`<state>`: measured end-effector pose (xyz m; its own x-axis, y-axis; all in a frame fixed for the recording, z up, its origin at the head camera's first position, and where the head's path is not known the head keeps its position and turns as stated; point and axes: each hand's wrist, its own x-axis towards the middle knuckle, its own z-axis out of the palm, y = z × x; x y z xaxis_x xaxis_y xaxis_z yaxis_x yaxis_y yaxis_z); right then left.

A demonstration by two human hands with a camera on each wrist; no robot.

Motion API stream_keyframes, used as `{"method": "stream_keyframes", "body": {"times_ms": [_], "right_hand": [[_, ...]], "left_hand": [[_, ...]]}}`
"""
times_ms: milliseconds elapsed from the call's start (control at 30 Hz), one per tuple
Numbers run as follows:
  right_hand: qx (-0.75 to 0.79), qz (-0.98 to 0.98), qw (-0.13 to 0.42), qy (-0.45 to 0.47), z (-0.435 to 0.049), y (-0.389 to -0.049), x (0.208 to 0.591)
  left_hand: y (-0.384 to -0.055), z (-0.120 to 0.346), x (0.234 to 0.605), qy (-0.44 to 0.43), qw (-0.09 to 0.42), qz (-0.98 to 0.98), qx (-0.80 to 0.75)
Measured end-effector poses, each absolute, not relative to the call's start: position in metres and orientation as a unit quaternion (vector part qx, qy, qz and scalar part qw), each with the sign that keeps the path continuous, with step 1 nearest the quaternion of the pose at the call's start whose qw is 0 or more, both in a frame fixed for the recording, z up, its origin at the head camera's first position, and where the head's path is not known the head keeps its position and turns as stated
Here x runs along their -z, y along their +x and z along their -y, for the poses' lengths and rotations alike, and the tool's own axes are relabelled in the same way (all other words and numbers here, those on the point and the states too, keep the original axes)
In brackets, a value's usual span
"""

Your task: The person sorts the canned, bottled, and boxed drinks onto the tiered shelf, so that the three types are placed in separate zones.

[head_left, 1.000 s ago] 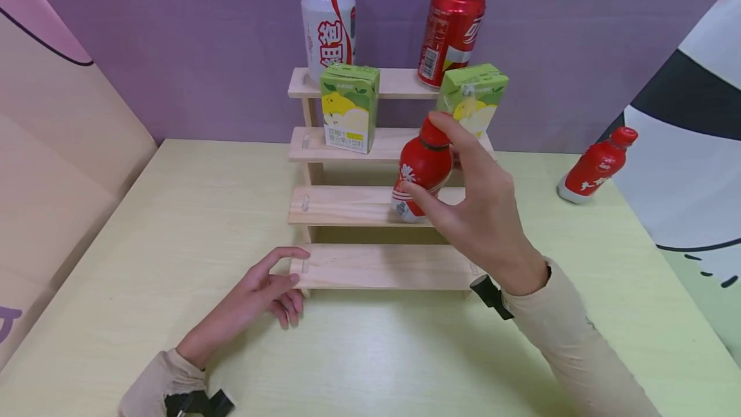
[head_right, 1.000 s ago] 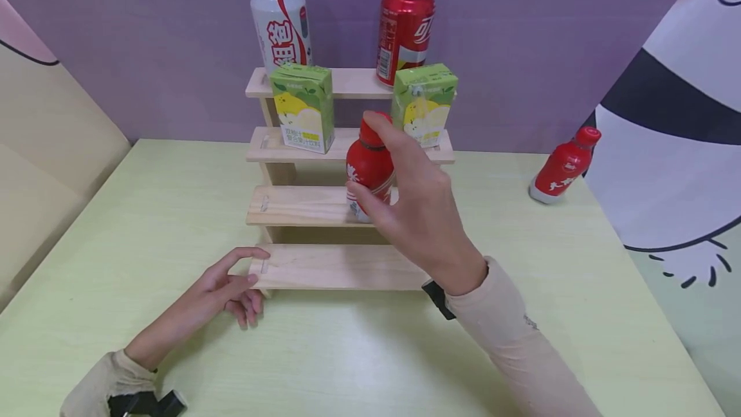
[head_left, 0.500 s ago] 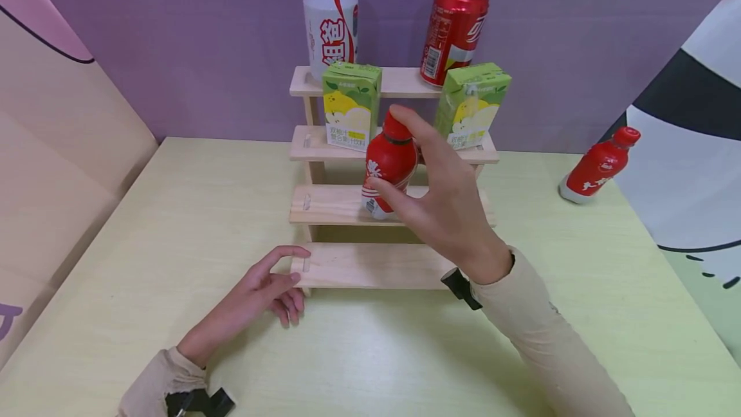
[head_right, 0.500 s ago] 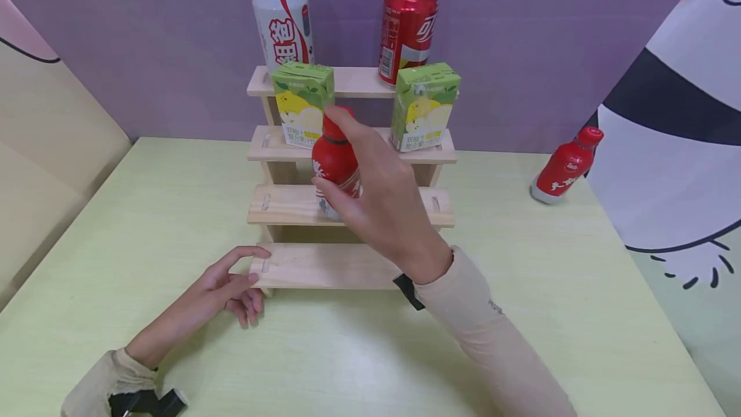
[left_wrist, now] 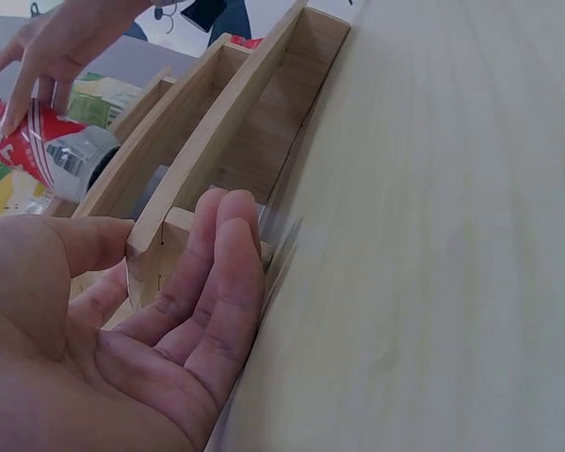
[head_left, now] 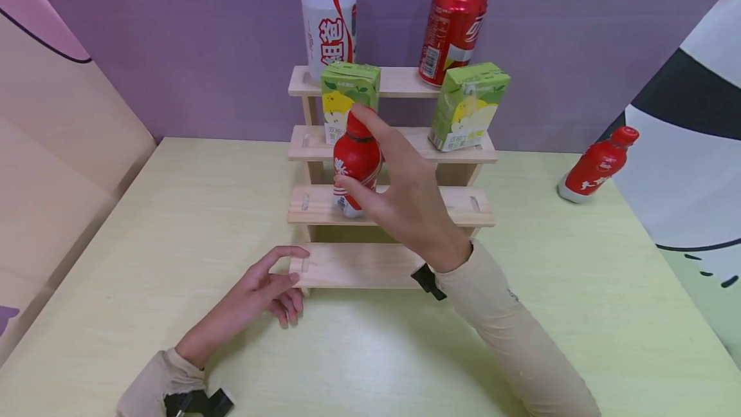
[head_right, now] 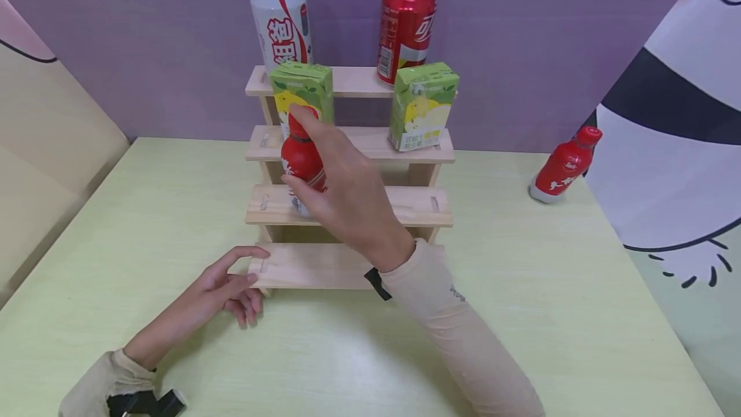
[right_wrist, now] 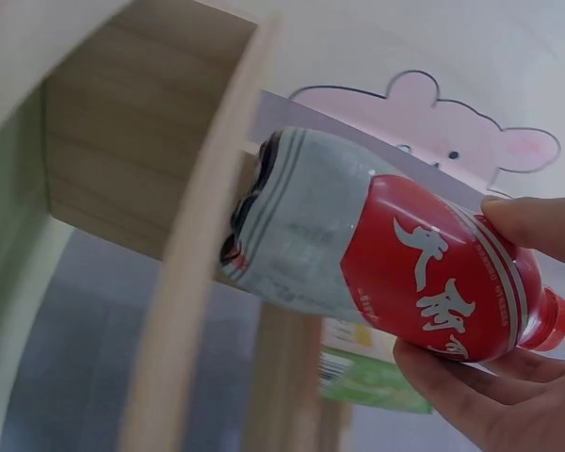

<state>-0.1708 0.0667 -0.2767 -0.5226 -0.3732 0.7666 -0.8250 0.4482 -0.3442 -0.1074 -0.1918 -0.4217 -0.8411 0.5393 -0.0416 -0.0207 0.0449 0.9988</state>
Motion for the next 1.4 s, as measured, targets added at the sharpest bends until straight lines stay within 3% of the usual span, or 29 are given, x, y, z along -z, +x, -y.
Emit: {"method": "stream_keyframes", "body": {"times_ms": [233, 1400], "right_hand": [[-0.355, 0.787, 0.326, 0.384, -0.066, -0.177, 0.287], [-0.361, 0.797, 0.301, 0.379, -0.062, -0.183, 0.296]], "left_hand": [[-0.108, 0.189, 0.422, 0.187, 0.216, -0.692, -0.663], [-0.109, 0.189, 0.423, 0.185, 0.211, -0.695, -0.662]]}}
